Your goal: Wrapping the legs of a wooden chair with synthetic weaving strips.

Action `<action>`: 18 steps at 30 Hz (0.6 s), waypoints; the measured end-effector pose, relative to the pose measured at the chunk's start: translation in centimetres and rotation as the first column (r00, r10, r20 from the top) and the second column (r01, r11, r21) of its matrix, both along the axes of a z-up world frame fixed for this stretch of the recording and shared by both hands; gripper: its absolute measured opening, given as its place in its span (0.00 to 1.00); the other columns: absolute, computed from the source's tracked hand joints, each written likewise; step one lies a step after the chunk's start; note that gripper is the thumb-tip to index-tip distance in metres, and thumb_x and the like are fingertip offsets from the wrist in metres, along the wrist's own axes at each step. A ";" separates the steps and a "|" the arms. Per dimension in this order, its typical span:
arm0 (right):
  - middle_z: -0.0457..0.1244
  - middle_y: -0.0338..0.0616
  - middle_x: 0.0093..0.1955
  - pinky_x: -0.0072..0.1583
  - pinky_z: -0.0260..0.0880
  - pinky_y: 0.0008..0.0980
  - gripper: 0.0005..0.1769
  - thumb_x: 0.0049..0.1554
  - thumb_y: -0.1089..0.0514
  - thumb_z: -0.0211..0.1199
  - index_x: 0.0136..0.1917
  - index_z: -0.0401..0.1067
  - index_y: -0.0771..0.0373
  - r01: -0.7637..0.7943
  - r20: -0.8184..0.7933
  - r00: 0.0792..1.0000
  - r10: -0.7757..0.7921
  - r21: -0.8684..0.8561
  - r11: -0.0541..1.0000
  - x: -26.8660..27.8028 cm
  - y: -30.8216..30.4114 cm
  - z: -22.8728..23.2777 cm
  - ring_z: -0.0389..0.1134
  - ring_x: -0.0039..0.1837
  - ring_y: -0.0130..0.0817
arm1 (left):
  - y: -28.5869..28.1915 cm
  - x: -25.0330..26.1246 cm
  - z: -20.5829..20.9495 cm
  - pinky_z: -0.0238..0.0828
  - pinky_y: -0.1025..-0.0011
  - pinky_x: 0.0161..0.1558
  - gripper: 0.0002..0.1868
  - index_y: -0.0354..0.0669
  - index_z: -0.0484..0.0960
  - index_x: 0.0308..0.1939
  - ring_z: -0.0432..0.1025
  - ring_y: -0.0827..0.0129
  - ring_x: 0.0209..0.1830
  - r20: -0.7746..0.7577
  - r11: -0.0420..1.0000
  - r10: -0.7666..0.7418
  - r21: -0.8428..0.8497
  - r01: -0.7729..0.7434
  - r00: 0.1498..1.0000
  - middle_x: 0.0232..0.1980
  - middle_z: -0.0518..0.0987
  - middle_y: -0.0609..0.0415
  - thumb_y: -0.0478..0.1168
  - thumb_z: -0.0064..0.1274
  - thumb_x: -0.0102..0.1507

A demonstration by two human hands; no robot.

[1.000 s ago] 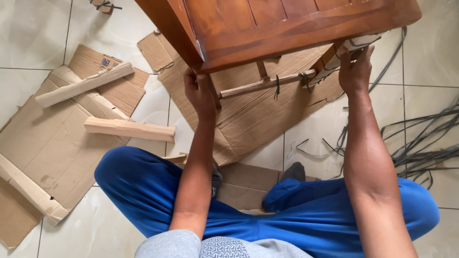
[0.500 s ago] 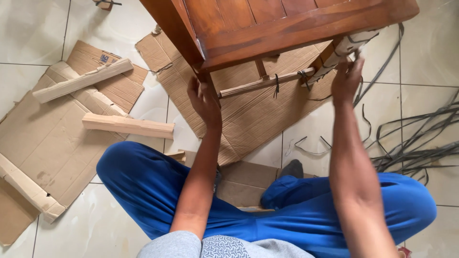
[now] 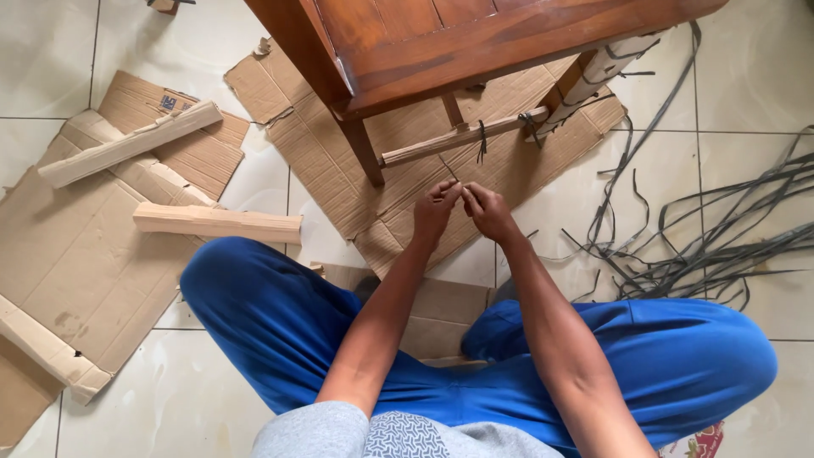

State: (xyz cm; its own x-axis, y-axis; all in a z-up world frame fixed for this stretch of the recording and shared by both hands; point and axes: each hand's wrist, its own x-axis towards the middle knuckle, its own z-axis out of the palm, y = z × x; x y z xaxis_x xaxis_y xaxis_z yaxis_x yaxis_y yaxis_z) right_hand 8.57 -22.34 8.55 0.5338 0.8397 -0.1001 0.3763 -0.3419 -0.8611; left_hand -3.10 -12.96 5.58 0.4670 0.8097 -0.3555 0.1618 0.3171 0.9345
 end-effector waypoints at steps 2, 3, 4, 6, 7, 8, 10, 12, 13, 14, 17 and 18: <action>0.66 0.39 0.28 0.47 0.69 0.39 0.19 0.70 0.46 0.55 0.40 0.74 0.53 -0.039 0.006 0.999 0.039 -0.034 0.999 0.0 -0.3 1.0 0.68 0.36 0.36 | 0.3 0.2 -0.3 0.75 0.75 0.39 0.08 0.59 0.90 0.41 0.78 0.77 0.32 -0.043 0.998 -0.010 0.055 0.012 0.999 0.32 0.86 0.62 0.52 0.66 0.61; 0.65 0.41 0.28 0.47 0.68 0.40 0.17 0.69 0.48 0.55 0.41 0.74 0.55 -0.084 -0.006 0.996 0.083 -0.052 0.995 0.0 -0.4 1.7 0.66 0.36 0.36 | 0.3 0.5 -0.8 0.77 0.73 0.40 0.09 0.54 0.91 0.42 0.80 0.74 0.32 0.062 0.999 -0.008 0.033 0.006 0.998 0.32 0.85 0.58 0.48 0.68 0.59; 0.64 0.43 0.29 0.47 0.68 0.41 0.16 0.69 0.50 0.55 0.42 0.74 0.56 -0.125 -0.022 0.992 0.124 -0.070 0.990 -0.1 -0.6 2.4 0.63 0.36 0.36 | 0.2 0.6 -1.3 0.78 0.72 0.42 0.11 0.50 0.91 0.42 0.81 0.72 0.33 0.165 1.000 -0.007 0.009 0.005 0.986 0.33 0.84 0.55 0.44 0.71 0.58; 0.64 0.43 0.28 0.47 0.67 0.40 0.16 0.68 0.50 0.56 0.41 0.74 0.56 -0.123 -0.051 0.991 0.120 -0.062 0.990 -0.2 -0.7 2.7 0.63 0.35 0.35 | 0.5 0.4 0.3 0.77 0.71 0.45 0.10 0.48 0.90 0.43 0.80 0.71 0.33 0.165 0.998 -0.046 -0.032 0.052 0.985 0.31 0.84 0.53 0.45 0.69 0.60; 0.64 0.44 0.28 0.46 0.67 0.40 0.16 0.68 0.51 0.57 0.39 0.74 0.57 -0.124 -0.080 0.990 0.120 -0.052 0.991 -0.2 -0.7 2.9 0.62 0.35 0.35 | 0.6 0.3 1.1 0.75 0.71 0.48 0.10 0.47 0.89 0.44 0.80 0.70 0.34 0.166 0.993 -0.083 -0.070 0.095 0.983 0.30 0.84 0.51 0.45 0.67 0.62; 0.64 0.44 0.28 0.46 0.67 0.40 0.16 0.68 0.51 0.57 0.39 0.74 0.57 -0.123 -0.081 0.990 0.118 -0.051 0.991 -0.3 -0.9 3.3 0.62 0.35 0.35 | 0.9 0.3 0.5 0.75 0.71 0.48 0.10 0.47 0.89 0.44 0.80 0.70 0.34 0.165 0.993 -0.084 -0.070 0.096 0.983 0.30 0.84 0.51 0.45 0.67 0.62; 0.58 0.34 0.28 0.45 0.64 0.30 0.15 0.68 0.53 0.59 0.40 0.76 0.59 -0.014 -0.265 0.964 0.022 0.033 0.999 -0.4 -1.3 4.1 0.58 0.37 0.25 | 1.6 0.3 -0.7 0.65 0.67 0.51 0.13 0.50 0.80 0.50 0.79 0.68 0.47 0.124 0.980 0.065 -0.197 -0.039 0.990 0.47 0.85 0.55 0.50 0.57 0.67; 0.57 0.32 0.29 0.44 0.62 0.28 0.13 0.67 0.52 0.61 0.42 0.78 0.58 0.035 -0.312 0.950 -0.020 0.044 0.998 0.4 -2.0 3.1 0.56 0.38 0.24 | 3.0 -0.1 -2.3 0.71 0.68 0.48 0.09 0.52 0.75 0.48 0.80 0.68 0.42 0.157 0.938 0.202 -0.316 -0.145 0.967 0.41 0.84 0.55 0.49 0.53 0.68; 0.57 0.29 0.30 0.43 0.60 0.25 0.11 0.66 0.52 0.64 0.44 0.81 0.57 0.080 -0.357 0.932 -0.056 0.053 0.995 0.8 -2.3 2.7 0.54 0.38 0.22 | 3.7 -0.3 -3.0 0.77 0.70 0.45 0.07 0.54 0.70 0.46 0.81 0.68 0.38 0.173 0.869 0.342 -0.432 -0.241 0.923 0.35 0.84 0.54 0.47 0.49 0.70; 0.57 0.29 0.30 0.43 0.60 0.25 0.11 0.66 0.52 0.64 0.44 0.81 0.57 0.081 -0.358 0.932 -0.057 0.052 0.995 1.0 -2.5 2.6 0.54 0.38 0.22 | 4.5 -0.3 -4.2 0.77 0.70 0.45 0.07 0.54 0.70 0.46 0.81 0.68 0.38 0.173 0.869 0.341 -0.432 -0.240 0.924 0.35 0.84 0.54 0.47 0.49 0.70; 0.58 0.31 0.31 0.42 0.55 0.23 0.09 0.63 0.54 0.67 0.44 0.79 0.60 0.118 -0.435 0.895 -0.097 0.023 0.993 1.7 -3.1 1.6 0.54 0.39 0.20 | 6.1 -0.3 -6.1 0.82 0.64 0.42 0.05 0.54 0.68 0.45 0.80 0.62 0.28 0.170 0.813 0.474 -0.462 -0.355 0.864 0.27 0.79 0.50 0.45 0.46 0.71; 0.58 0.31 0.31 0.42 0.54 0.23 0.09 0.62 0.54 0.68 0.44 0.79 0.61 0.125 -0.455 0.885 -0.103 0.019 0.992 1.8 -3.3 0.8 0.54 0.39 0.20 | 6.0 -0.2 -5.6 0.79 0.70 0.34 0.05 0.53 0.69 0.45 0.75 0.68 0.24 0.159 0.816 0.496 -0.422 -0.396 0.853 0.27 0.75 0.54 0.44 0.48 0.69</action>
